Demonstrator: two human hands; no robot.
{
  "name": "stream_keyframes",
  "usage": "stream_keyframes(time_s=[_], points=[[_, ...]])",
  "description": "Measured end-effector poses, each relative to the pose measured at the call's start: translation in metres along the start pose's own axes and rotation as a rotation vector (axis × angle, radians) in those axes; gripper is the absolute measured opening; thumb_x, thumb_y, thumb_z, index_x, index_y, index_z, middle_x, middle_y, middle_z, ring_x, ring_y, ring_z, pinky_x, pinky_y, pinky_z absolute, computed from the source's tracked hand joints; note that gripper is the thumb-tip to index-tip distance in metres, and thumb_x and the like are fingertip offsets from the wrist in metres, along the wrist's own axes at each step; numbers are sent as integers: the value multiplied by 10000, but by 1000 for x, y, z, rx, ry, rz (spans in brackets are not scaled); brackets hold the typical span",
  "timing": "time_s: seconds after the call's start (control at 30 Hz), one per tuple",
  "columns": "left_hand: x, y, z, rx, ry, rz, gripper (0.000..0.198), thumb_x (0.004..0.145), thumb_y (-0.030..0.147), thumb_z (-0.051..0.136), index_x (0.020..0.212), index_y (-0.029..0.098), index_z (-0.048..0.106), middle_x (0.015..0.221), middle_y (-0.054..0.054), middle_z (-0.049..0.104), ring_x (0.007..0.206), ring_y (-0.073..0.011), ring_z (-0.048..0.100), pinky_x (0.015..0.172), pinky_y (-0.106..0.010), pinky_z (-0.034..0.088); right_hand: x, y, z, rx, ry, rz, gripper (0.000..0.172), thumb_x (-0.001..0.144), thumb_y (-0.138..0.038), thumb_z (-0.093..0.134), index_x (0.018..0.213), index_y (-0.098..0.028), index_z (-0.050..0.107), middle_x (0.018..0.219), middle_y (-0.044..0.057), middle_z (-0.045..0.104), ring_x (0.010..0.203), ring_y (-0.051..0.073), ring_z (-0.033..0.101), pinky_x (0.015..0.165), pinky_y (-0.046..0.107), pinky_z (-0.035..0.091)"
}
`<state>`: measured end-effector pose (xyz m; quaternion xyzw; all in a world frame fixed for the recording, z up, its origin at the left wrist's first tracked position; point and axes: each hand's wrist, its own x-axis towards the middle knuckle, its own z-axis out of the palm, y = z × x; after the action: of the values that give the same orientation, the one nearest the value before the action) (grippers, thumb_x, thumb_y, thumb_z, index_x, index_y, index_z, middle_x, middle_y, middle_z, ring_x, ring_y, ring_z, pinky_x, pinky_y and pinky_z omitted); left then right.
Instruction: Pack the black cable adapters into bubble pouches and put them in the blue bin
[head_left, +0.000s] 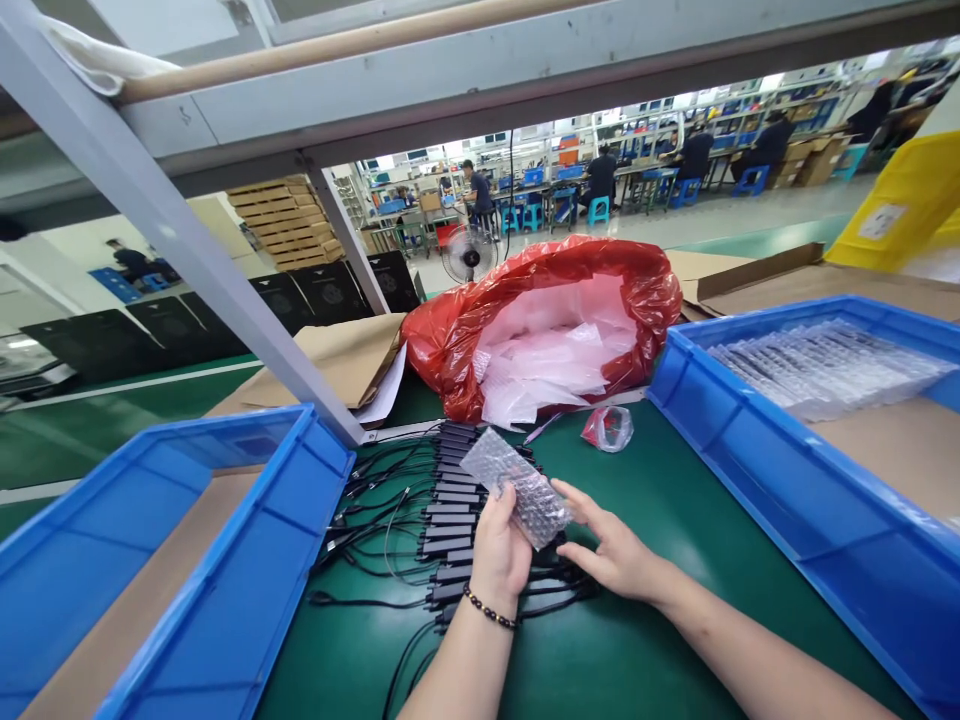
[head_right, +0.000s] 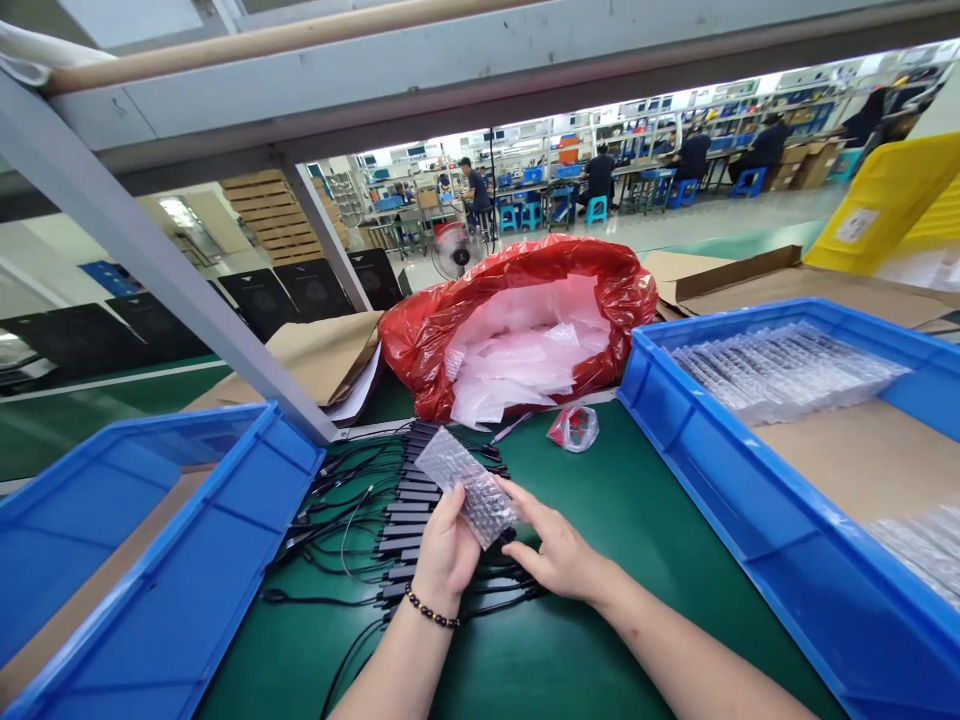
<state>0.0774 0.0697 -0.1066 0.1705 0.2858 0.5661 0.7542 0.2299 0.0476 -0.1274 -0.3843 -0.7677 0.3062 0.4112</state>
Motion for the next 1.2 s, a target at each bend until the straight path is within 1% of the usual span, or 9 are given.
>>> stream_keyframes(time_s=[0.13, 0.27, 0.47, 0.57, 0.7, 0.77, 0.87, 0.93, 1.2], points=[[-3, -10, 2, -26, 1, -34, 284, 682, 258, 680, 924, 149, 579, 872, -58, 661, 834, -196, 615, 852, -376, 425, 2, -2, 7, 234, 7, 212, 772, 762, -211, 553, 1384, -166, 99, 917, 38, 648, 831, 174, 609, 798, 320, 471], [-11, -27, 8, 7, -38, -34, 336, 658, 264, 696, 950, 148, 577, 881, -67, 663, 896, -222, 607, 858, -374, 423, 4, 3, 9, 234, 104, 352, 751, 710, -243, 610, 1349, -159, 226, 840, 15, 649, 666, 143, 591, 644, 251, 481], [-16, -34, 10, 64, -80, -2, 375, 606, 210, 722, 947, 146, 581, 937, -71, 656, 901, -203, 602, 867, -335, 413, 4, 8, 9, 77, 190, 331, 488, 696, -294, 615, 1147, -149, 499, 816, 35, 640, 730, 172, 586, 682, 258, 471], [-15, -31, 10, 97, -74, 2, 380, 581, 197, 730, 929, 141, 587, 895, -68, 660, 854, -200, 611, 832, -328, 428, 6, 2, -1, 104, 105, 312, 406, 705, -306, 607, 1072, -142, 549, 898, 62, 630, 795, 189, 578, 718, 275, 465], [-15, -27, 9, 128, -98, -41, 373, 594, 188, 712, 944, 142, 592, 874, -63, 659, 799, -181, 608, 778, -311, 439, 10, -3, -24, 367, -137, 272, 563, 672, -371, 642, 1164, -136, 505, 1041, 90, 585, 909, 218, 553, 799, 323, 447], [-16, -28, 9, 190, -138, -85, 379, 586, 147, 709, 949, 136, 601, 897, -65, 657, 792, -162, 596, 759, -281, 434, 12, -2, -31, 508, -76, 328, 478, 715, -418, 602, 1095, -133, 560, 985, 89, 610, 887, 218, 563, 802, 340, 441], [-18, -33, 8, 324, -185, -150, 372, 577, 113, 709, 937, 130, 617, 865, -52, 657, 738, -132, 575, 718, -246, 426, 14, 2, -31, 579, 183, 468, 338, 733, -432, 598, 866, -124, 640, 781, 64, 643, 727, 189, 579, 703, 320, 456], [-18, -36, 7, 388, -193, -174, 364, 566, 112, 716, 918, 132, 624, 825, -37, 655, 702, -119, 562, 697, -235, 422, 13, 4, -28, 595, 277, 504, 314, 694, -427, 645, 761, -121, 645, 688, 46, 633, 642, 167, 563, 636, 298, 451], [-16, -41, 3, 511, -125, -199, 334, 497, 123, 752, 806, 114, 628, 721, -23, 654, 628, -123, 553, 641, -235, 424, 11, 0, -20, 605, 268, 460, 287, 696, -406, 648, 702, -120, 651, 678, 42, 638, 638, 155, 556, 636, 289, 447]])
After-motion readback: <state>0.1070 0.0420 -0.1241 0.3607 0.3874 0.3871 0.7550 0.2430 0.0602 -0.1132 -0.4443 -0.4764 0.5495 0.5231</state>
